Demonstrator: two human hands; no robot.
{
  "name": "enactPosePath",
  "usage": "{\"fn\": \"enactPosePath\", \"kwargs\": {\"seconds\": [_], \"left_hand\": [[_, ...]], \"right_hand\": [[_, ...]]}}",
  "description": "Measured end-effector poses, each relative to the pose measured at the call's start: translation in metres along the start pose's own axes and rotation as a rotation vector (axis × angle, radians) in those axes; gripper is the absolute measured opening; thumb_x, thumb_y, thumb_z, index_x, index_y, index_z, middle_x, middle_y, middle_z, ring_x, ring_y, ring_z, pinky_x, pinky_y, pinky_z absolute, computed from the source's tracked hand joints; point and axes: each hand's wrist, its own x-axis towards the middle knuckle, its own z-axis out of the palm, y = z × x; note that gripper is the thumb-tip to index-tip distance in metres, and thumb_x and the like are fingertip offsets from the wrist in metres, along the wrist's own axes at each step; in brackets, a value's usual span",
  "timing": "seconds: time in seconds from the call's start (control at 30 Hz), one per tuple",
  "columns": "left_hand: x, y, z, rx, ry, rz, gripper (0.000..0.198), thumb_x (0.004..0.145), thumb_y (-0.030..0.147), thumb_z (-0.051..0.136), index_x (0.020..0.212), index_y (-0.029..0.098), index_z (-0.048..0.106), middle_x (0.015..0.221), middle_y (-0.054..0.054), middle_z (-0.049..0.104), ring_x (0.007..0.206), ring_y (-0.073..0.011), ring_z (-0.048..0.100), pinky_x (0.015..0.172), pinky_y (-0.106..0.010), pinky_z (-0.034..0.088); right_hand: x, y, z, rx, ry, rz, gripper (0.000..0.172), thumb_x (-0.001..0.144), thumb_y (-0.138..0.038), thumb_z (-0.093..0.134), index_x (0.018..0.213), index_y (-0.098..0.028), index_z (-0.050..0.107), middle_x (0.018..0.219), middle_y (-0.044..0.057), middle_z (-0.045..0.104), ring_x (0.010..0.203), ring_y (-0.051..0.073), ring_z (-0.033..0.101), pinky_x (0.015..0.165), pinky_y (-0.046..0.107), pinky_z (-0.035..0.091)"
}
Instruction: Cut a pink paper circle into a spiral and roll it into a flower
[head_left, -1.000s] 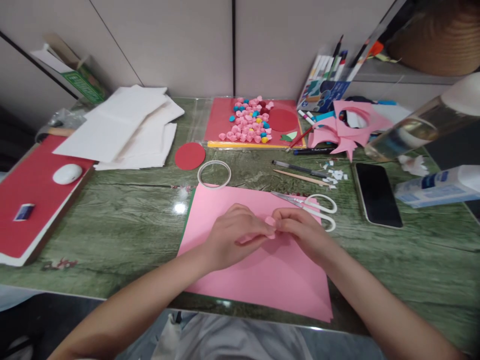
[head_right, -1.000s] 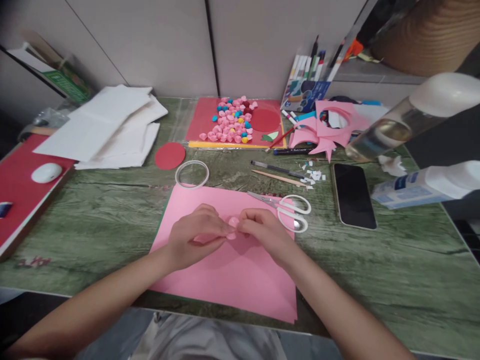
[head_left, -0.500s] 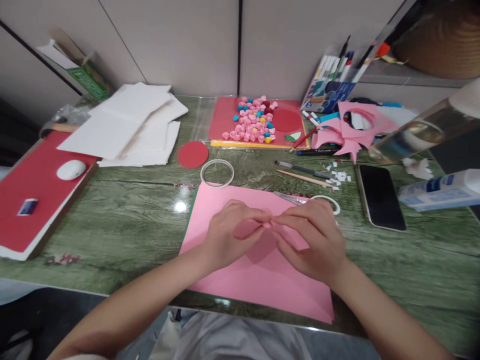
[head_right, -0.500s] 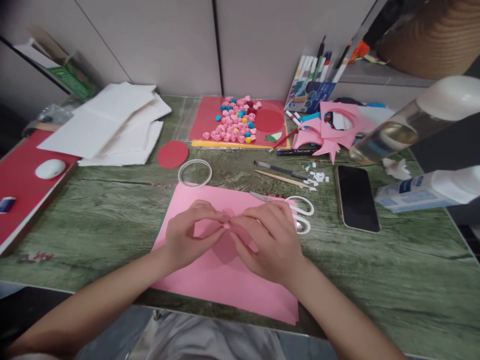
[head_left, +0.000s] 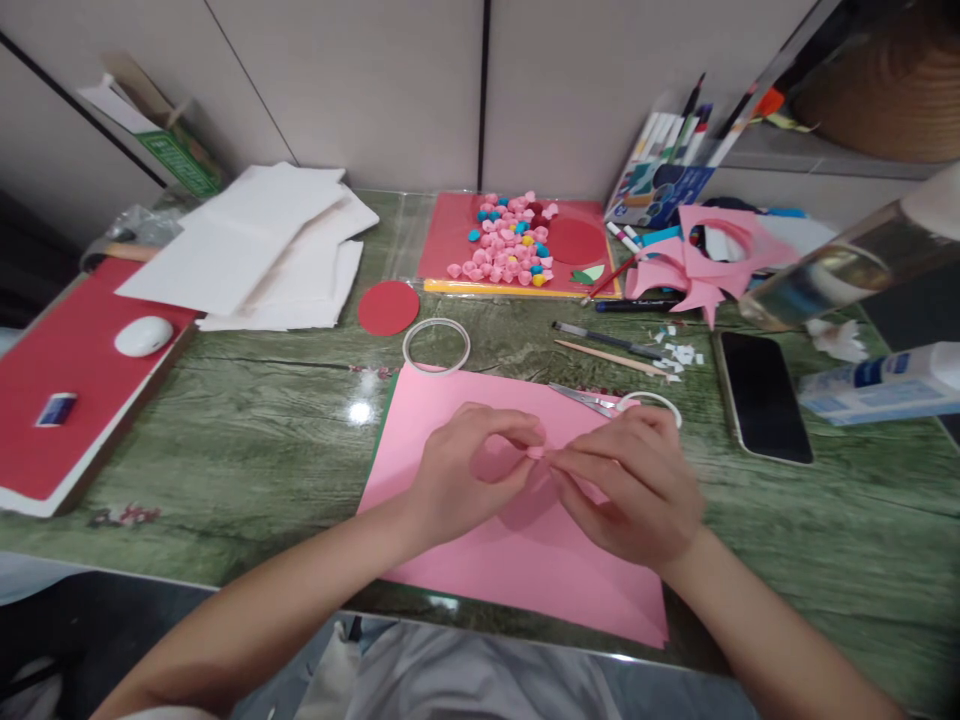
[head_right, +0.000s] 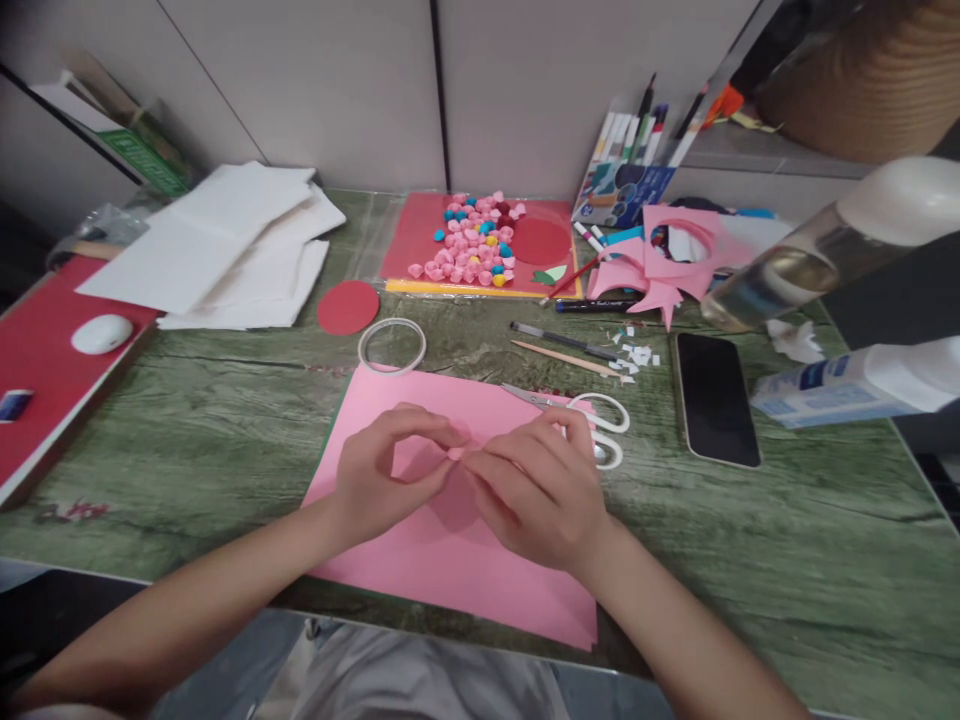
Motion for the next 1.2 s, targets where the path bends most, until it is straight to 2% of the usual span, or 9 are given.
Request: {"fn": "enactPosePath", "kwargs": {"seconds": [0.37,0.63,0.87,1.0,1.2], "left_hand": [[0.0,0.005,-0.001,0.057,-0.012,-0.049,0.038,0.067,0.013,0.056,0.102,0.022,0.045,0.081,0.001,0.064,0.079,-0.0116,0.061,0.08,-0.029,0.045],[0.001,0.008,-0.002,0.016,-0.041,-0.105,0.042,0.066,0.009,0.056,0.103,0.022,0.043,0.082,0.001,0.063,0.08,-0.0118,0.062,0.08,-0.029,0.046],[0.003,0.01,-0.003,-0.008,-0.045,-0.142,0.041,0.065,0.01,0.057,0.102,0.022,0.044,0.08,0.001,0.063,0.079,-0.0116,0.061,0.078,-0.027,0.046],[0.002,0.009,-0.003,-0.053,-0.049,-0.179,0.042,0.065,0.009,0.057,0.103,0.021,0.044,0.082,0.001,0.063,0.08,-0.0116,0.061,0.078,-0.026,0.046],[0.0,0.006,-0.001,-0.107,-0.011,-0.148,0.037,0.067,0.012,0.059,0.101,0.021,0.045,0.082,0.0,0.063,0.077,-0.0109,0.062,0.08,-0.027,0.046]], "right_hand": [[-0.004,0.004,0.006,-0.039,-0.077,-0.07,0.033,0.07,-0.012,0.061,0.1,-0.024,0.057,0.079,-0.001,0.064,0.072,0.012,0.053,0.072,0.033,0.035],[-0.004,0.005,0.01,0.031,-0.105,-0.07,0.023,0.075,-0.011,0.056,0.094,-0.024,0.058,0.081,0.0,0.064,0.073,0.011,0.053,0.069,0.031,0.036],[-0.004,0.006,0.013,0.097,-0.106,-0.057,0.022,0.073,-0.009,0.056,0.092,-0.02,0.058,0.079,0.002,0.062,0.072,0.013,0.053,0.064,0.03,0.039],[-0.004,0.004,0.014,0.174,-0.111,-0.013,0.023,0.073,-0.008,0.054,0.092,-0.02,0.058,0.08,0.003,0.061,0.073,0.014,0.054,0.064,0.03,0.041],[-0.003,-0.002,0.011,0.275,-0.045,0.199,0.021,0.071,-0.011,0.055,0.09,-0.021,0.057,0.081,0.003,0.056,0.077,0.016,0.055,0.066,0.031,0.045]]}}
